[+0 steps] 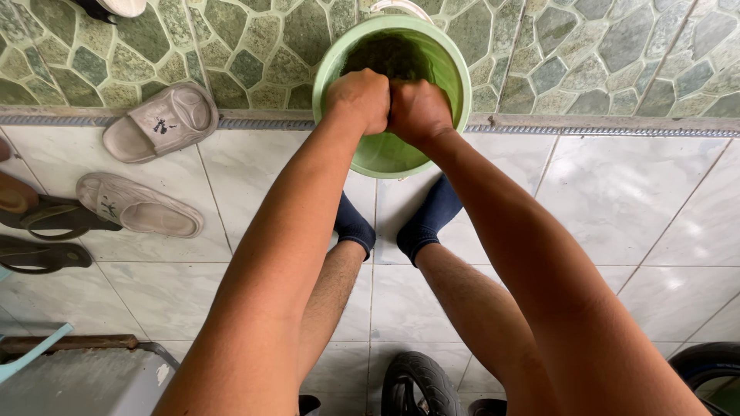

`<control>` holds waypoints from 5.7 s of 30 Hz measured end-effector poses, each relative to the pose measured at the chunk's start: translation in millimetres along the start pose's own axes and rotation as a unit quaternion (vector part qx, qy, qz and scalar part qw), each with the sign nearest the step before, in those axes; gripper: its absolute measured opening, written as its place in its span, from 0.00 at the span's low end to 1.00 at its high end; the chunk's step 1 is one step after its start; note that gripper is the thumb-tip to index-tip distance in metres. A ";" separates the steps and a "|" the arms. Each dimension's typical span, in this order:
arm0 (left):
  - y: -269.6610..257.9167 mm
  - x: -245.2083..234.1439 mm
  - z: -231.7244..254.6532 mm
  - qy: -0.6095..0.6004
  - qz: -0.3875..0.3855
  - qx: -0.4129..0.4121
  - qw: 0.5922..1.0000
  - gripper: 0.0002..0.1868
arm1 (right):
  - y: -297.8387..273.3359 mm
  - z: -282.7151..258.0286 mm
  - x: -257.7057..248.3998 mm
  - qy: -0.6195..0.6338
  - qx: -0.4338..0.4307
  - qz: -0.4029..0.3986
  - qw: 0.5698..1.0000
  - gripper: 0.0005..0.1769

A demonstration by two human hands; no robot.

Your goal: The person wipes the blades and central hub of a blue fan blade assembly with a cloth. They dip the cloth into a bucket of water, wring it out, and continue wiping the fan blades.

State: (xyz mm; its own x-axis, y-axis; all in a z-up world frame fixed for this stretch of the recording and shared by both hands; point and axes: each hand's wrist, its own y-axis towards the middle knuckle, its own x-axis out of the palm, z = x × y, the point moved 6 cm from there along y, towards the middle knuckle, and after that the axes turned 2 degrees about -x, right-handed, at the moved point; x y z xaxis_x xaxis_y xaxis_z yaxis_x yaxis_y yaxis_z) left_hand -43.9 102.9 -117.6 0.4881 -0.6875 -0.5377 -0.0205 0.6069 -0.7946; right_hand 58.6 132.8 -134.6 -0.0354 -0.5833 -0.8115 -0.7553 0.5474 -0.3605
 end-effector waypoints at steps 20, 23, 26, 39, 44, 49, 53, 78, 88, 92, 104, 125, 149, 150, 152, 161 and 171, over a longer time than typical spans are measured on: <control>-45.7 3.4 5.3 -0.331 -0.013 0.040 0.943 0.12 | -18.1 -36.4 -89.5 -0.140 -0.225 0.085 0.960 0.09; -66.9 -18.4 15.7 -0.199 0.211 0.114 0.950 0.15 | -1.3 -34.2 -78.5 -0.097 -0.103 -0.112 0.984 0.11; -106.8 -29.1 30.7 -0.047 0.325 0.071 0.942 0.23 | -10.4 -29.7 -79.0 -0.041 -0.062 -0.218 0.973 0.15; -81.3 -32.6 22.2 -0.004 0.020 -0.025 0.999 0.08 | -41.5 -45.5 -70.9 -0.038 0.012 0.000 0.999 0.08; -72.0 -14.5 13.0 -0.072 -0.011 -0.010 0.997 0.10 | -40.5 -46.2 -67.0 -0.060 -0.075 0.038 0.995 0.05; -76.1 -4.0 2.3 -0.141 0.054 -0.052 0.987 0.14 | -32.5 -48.9 -74.3 -0.020 -0.051 0.025 0.998 0.12; -108.3 -21.0 4.8 -0.330 0.258 0.072 0.905 0.56 | -45.3 -58.8 -96.5 0.083 -0.026 0.114 0.990 0.32; -607.1 -180.0 314.8 -0.710 -0.023 0.290 0.641 0.41 | -535.0 -213.5 -491.2 0.817 0.095 0.289 0.490 0.21; -733.8 -220.8 520.3 -0.705 -0.356 0.353 0.501 0.36 | -732.7 -231.1 -609.5 0.707 0.059 0.507 0.489 0.21; -760.8 -198.7 599.2 -0.607 -0.344 0.385 0.604 0.36 | -814.7 -218.7 -633.1 0.603 0.120 0.522 0.592 0.23; -842.7 -134.4 761.8 -0.300 -0.344 0.519 0.722 0.35 | -997.5 -195.6 -581.5 0.568 0.133 0.716 0.383 0.10; -898.0 -15.7 976.0 -0.039 -0.356 0.643 0.677 0.50 | -1117.4 -134.9 -541.4 0.674 0.087 0.710 0.184 0.23; -928.8 244.0 1103.1 0.087 -0.290 0.569 0.765 0.25 | -1357.9 -121.2 -434.9 0.385 0.142 0.912 -0.006 0.22; -924.5 252.0 1120.3 0.059 -0.230 0.571 0.786 0.24 | -1382.5 -116.5 -423.2 0.379 0.145 0.914 -0.001 0.22; -944.7 253.1 1146.5 0.038 -0.049 0.700 0.712 0.20 | -1437.4 -98.4 -405.8 0.369 0.168 0.913 0.043 0.22; -920.1 426.4 1256.9 0.486 0.053 0.695 0.527 0.56 | -1544.0 3.9 -412.8 0.330 0.276 0.819 0.380 0.23; -924.4 376.4 1234.6 0.339 -0.084 0.504 0.790 0.68 | -1574.2 0.7 -354.8 0.439 0.241 0.844 0.191 0.21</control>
State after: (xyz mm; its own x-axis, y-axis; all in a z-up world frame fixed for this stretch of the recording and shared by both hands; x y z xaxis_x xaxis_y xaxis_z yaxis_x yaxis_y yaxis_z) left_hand 1236.0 -224.4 762.8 -0.1774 -0.6402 -0.7474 0.8670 0.2577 -0.4264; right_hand 1260.6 -521.5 720.5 -0.2171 0.9091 0.3555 0.9586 0.2674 -0.0984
